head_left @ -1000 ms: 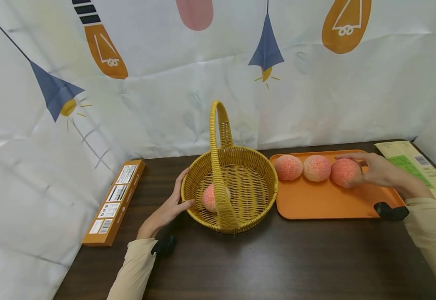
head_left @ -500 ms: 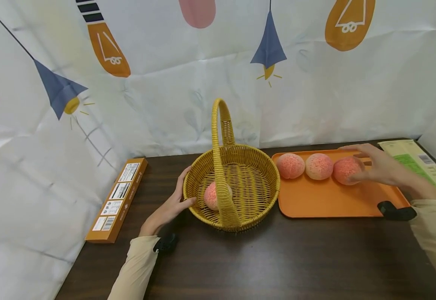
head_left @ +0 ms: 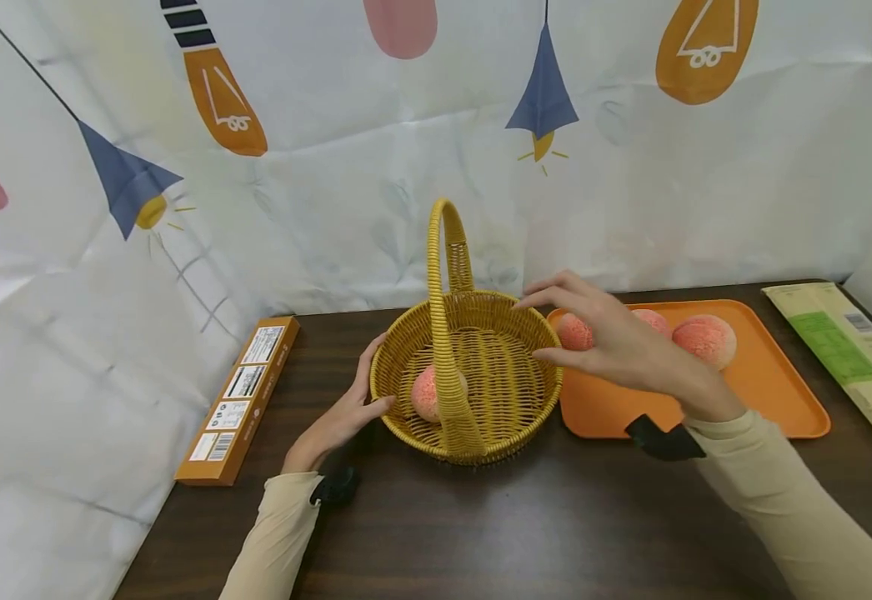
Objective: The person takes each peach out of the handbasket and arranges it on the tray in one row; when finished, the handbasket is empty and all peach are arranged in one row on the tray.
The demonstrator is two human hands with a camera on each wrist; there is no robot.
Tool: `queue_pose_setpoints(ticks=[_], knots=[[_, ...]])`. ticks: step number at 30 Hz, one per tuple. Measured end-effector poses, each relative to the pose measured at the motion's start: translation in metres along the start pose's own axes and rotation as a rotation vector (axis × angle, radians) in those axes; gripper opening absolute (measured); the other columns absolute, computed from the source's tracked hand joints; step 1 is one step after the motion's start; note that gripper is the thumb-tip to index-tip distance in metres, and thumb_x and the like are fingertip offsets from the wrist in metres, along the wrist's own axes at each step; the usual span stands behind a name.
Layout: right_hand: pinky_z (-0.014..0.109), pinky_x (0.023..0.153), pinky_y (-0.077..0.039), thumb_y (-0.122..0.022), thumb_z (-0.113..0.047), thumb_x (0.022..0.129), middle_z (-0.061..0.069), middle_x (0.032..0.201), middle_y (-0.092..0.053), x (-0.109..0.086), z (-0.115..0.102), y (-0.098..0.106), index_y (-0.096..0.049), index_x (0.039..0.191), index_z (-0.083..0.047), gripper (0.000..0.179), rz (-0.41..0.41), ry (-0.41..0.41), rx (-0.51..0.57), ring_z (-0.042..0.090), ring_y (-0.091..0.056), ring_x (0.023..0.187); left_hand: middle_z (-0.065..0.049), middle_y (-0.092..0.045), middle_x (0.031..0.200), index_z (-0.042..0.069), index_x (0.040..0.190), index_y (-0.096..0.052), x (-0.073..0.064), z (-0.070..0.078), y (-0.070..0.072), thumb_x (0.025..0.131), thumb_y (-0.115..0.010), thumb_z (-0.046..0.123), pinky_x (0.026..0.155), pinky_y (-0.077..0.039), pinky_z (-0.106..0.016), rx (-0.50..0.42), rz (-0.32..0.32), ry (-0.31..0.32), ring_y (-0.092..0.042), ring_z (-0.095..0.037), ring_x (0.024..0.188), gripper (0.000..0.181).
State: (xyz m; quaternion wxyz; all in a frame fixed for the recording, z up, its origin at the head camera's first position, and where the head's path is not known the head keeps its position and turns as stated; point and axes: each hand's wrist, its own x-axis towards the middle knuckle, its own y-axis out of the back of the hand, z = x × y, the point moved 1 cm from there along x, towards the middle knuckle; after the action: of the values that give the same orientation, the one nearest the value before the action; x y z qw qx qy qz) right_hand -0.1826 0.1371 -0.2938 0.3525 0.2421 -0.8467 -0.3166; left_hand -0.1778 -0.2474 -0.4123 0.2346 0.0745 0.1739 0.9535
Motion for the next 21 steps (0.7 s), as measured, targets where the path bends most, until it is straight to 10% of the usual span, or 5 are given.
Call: queue_pose_setpoints(ticks=[9,21], knots=[[0.047,0.107,-0.046,-0.083,-0.012,0.091,0.010,0.134,-0.055,0.038,-0.003,-0.096,-0.063,0.131,-0.004,0.045,-0.163,0.023,0.123,0.025,-0.055,0.126,-0.015,0.004,0.171,0.028,0.167,0.008,-0.001,-0.001,-0.003,0.100,-0.052,0.009,0.105,-0.040,-0.024,-0.015,-0.004,-0.001,-0.022,-0.043,0.151,0.092],[0.050,0.110,-0.041,-0.081,-0.021,0.093,0.017,0.146,-0.050,0.051,0.017,-0.137,-0.060,0.141,-0.001,0.056,-0.301,-0.030,0.208,0.031,-0.046,0.135,-0.011,0.004,0.172,0.030,0.167,0.006,-0.001,0.001,-0.001,0.100,-0.053,0.012,0.113,-0.033,-0.060,0.003,0.012,0.016,-0.022,-0.042,0.151,0.092]])
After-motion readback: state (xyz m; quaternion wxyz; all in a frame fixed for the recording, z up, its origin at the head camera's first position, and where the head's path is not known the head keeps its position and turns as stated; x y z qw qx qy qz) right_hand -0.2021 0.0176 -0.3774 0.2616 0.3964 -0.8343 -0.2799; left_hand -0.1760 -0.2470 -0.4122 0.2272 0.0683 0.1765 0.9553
